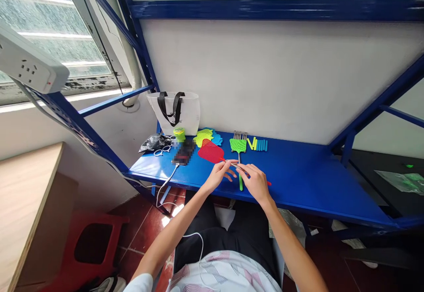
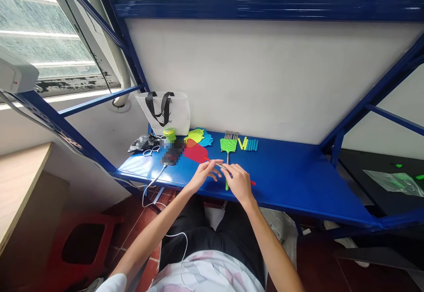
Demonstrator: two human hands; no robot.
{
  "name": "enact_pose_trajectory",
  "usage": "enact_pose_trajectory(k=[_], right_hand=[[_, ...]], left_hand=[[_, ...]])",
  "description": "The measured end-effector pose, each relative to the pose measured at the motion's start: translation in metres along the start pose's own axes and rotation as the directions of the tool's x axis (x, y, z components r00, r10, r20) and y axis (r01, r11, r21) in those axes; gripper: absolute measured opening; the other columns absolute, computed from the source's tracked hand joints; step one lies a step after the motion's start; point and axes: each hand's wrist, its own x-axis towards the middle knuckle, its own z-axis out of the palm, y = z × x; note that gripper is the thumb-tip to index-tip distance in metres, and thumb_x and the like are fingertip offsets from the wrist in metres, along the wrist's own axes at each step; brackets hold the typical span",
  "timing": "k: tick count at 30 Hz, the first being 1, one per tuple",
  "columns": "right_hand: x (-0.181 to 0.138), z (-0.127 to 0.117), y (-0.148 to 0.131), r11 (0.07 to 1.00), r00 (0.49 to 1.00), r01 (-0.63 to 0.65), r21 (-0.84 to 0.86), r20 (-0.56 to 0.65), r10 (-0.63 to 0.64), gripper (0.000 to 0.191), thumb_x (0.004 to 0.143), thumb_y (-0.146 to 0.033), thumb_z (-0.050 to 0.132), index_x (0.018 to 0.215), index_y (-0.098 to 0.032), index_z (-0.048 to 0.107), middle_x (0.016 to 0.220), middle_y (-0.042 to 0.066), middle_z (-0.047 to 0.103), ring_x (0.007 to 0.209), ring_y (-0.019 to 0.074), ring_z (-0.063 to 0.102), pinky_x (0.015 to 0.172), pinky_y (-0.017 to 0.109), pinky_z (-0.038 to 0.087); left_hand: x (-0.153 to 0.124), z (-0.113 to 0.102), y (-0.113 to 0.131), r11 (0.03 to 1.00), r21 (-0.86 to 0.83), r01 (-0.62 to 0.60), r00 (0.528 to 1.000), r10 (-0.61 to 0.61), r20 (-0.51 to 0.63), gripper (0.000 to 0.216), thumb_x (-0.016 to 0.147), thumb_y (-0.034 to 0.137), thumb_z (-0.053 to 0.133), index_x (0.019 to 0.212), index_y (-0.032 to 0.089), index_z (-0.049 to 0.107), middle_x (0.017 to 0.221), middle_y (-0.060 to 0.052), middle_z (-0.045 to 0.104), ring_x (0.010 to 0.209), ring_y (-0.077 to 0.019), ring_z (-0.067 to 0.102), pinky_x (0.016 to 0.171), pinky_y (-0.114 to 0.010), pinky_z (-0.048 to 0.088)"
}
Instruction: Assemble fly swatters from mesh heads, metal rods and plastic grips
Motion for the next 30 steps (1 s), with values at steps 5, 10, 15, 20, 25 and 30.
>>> enact_pose_trajectory(k=[5, 10, 15, 20, 25, 30], right_hand=[[0.002, -0.002, 0.0, 0.994, 0.998, -0.058, 0.095, 0.044, 0.054, 0.036, 0.114, -0.047, 0.055, 0.131, -0.029, 0.082, 0.111, 0.009, 0.085, 0.095, 0.0273, 0.079, 0.083, 0.038, 0.061], [0.005, -0.01, -0.002, 0.991, 0.983, -0.115, 0.063, 0.154, 0.104, 0.034, 0.112, -0.053, 0.059, 0.11, -0.03, 0.084, 0.105, 0.006, 0.086, 0.089, 0.0257, 0.079, 0.077, 0.035, 0.055], [0.005, -0.018, -0.01, 0.977, 0.911, -0.211, 0.031, 0.368, 0.185, 0.033, 0.105, -0.056, 0.069, 0.091, -0.031, 0.082, 0.077, 0.0, 0.081, 0.072, 0.0214, 0.073, 0.067, 0.031, 0.045], [0.004, -0.018, -0.014, 0.976, 0.818, -0.215, 0.047, 0.555, 0.153, 0.044, 0.103, -0.057, 0.071, 0.071, -0.027, 0.074, 0.068, 0.0, 0.077, 0.065, 0.0189, 0.069, 0.062, 0.029, 0.039], [0.003, -0.005, -0.013, 0.977, 0.817, -0.213, -0.021, 0.545, 0.19, 0.056, 0.108, -0.054, 0.066, 0.06, -0.025, 0.065, 0.06, 0.001, 0.07, 0.059, 0.0181, 0.064, 0.06, 0.03, 0.034], [0.0, 0.016, -0.021, 0.955, 0.885, -0.254, -0.156, 0.362, 0.294, 0.057, 0.113, -0.06, 0.058, 0.069, -0.026, 0.069, 0.068, 0.003, 0.075, 0.066, 0.0207, 0.07, 0.06, 0.031, 0.028]], left_hand=[[0.0, -0.004, 0.007, 0.999, 0.04, -0.035, 0.998, 0.037, -0.047, 0.074, 0.097, 0.08, 0.07, 0.122, 0.012, 0.084, 0.108, -0.017, 0.083, 0.082, -0.0238, 0.079, 0.065, -0.029, 0.062], [0.001, -0.007, 0.01, 0.997, 0.037, -0.069, 0.986, 0.074, -0.151, 0.073, 0.094, 0.083, 0.07, 0.111, 0.013, 0.084, 0.116, -0.018, 0.083, 0.074, -0.0194, 0.076, 0.061, -0.029, 0.06], [0.004, -0.01, 0.011, 0.997, 0.034, -0.064, 0.975, 0.07, -0.21, 0.072, 0.092, 0.083, 0.073, 0.105, 0.013, 0.084, 0.098, -0.014, 0.081, 0.069, -0.0186, 0.072, 0.059, -0.029, 0.058], [0.006, -0.016, 0.009, 0.994, 0.103, -0.045, 0.981, 0.063, -0.182, 0.076, 0.091, 0.086, 0.071, 0.106, 0.013, 0.086, 0.092, -0.012, 0.078, 0.072, -0.0201, 0.07, 0.058, -0.028, 0.055], [0.001, -0.02, 0.004, 0.905, 0.422, 0.054, 0.991, 0.002, -0.131, 0.076, 0.101, 0.086, 0.051, 0.108, 0.018, 0.084, 0.09, -0.009, 0.079, 0.073, -0.0209, 0.069, 0.061, -0.028, 0.047], [-0.003, -0.017, 0.0, 0.677, 0.729, 0.103, 0.993, -0.114, -0.034, 0.062, 0.107, 0.069, 0.05, 0.074, 0.021, 0.072, 0.066, -0.003, 0.07, 0.068, -0.0214, 0.065, 0.067, -0.03, 0.038]])
